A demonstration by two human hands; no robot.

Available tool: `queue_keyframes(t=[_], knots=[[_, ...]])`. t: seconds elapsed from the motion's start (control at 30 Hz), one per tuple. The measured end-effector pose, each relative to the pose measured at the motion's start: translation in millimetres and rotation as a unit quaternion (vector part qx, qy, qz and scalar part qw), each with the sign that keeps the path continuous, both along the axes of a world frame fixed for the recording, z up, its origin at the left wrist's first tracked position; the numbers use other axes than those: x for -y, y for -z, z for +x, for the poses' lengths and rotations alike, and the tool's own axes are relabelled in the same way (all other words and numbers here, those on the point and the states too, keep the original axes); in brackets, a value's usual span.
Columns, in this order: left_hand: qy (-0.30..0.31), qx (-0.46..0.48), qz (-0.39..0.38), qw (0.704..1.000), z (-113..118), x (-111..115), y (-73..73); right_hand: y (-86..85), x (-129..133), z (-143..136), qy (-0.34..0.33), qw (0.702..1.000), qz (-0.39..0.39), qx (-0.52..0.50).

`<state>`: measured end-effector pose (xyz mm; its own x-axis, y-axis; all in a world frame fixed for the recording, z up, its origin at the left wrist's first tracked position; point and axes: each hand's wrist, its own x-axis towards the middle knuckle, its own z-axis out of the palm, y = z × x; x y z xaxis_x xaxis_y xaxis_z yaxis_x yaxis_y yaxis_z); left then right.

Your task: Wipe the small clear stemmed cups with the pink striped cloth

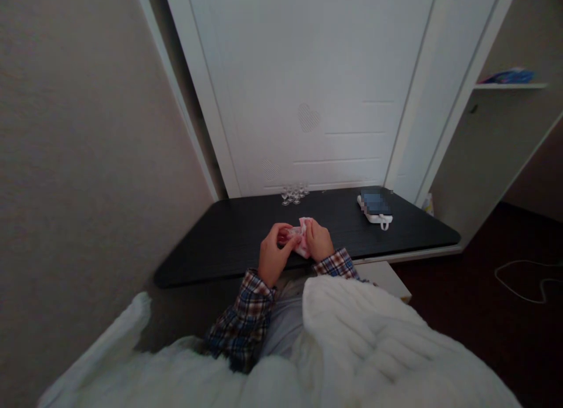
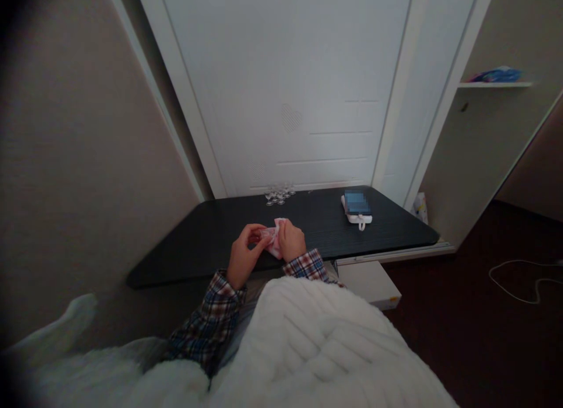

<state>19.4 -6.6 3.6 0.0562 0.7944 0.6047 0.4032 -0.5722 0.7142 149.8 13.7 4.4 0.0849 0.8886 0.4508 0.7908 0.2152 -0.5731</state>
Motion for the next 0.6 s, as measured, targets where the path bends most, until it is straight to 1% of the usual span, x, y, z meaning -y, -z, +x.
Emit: queue_keyframes(t=[0.17,0.27,0.37,0.47,0.6], knots=[[0.005,-0.006,0.008,1.000,1.8,1.5,-1.2,-0.2,0.2,-0.6,0.001,0.999,-0.016,-0.028],[-0.017,-0.017,0.014,1.000,1.2,3.2,-1.7,0.2,1.0,-0.6,-0.003,1.000,-0.004,-0.021],[-0.044,-0.027,0.028,0.998,0.2,4.8,-1.8,1.0,1.7,-0.3,-0.007,1.000,0.005,0.012],[-0.062,-0.039,0.032,0.997,-1.0,4.8,-0.6,1.9,2.3,-0.2,-0.023,0.999,0.018,0.030],[-0.079,-0.069,0.034,0.994,-2.6,2.3,2.6,3.1,2.5,-0.7,-0.031,0.999,0.027,0.026]])
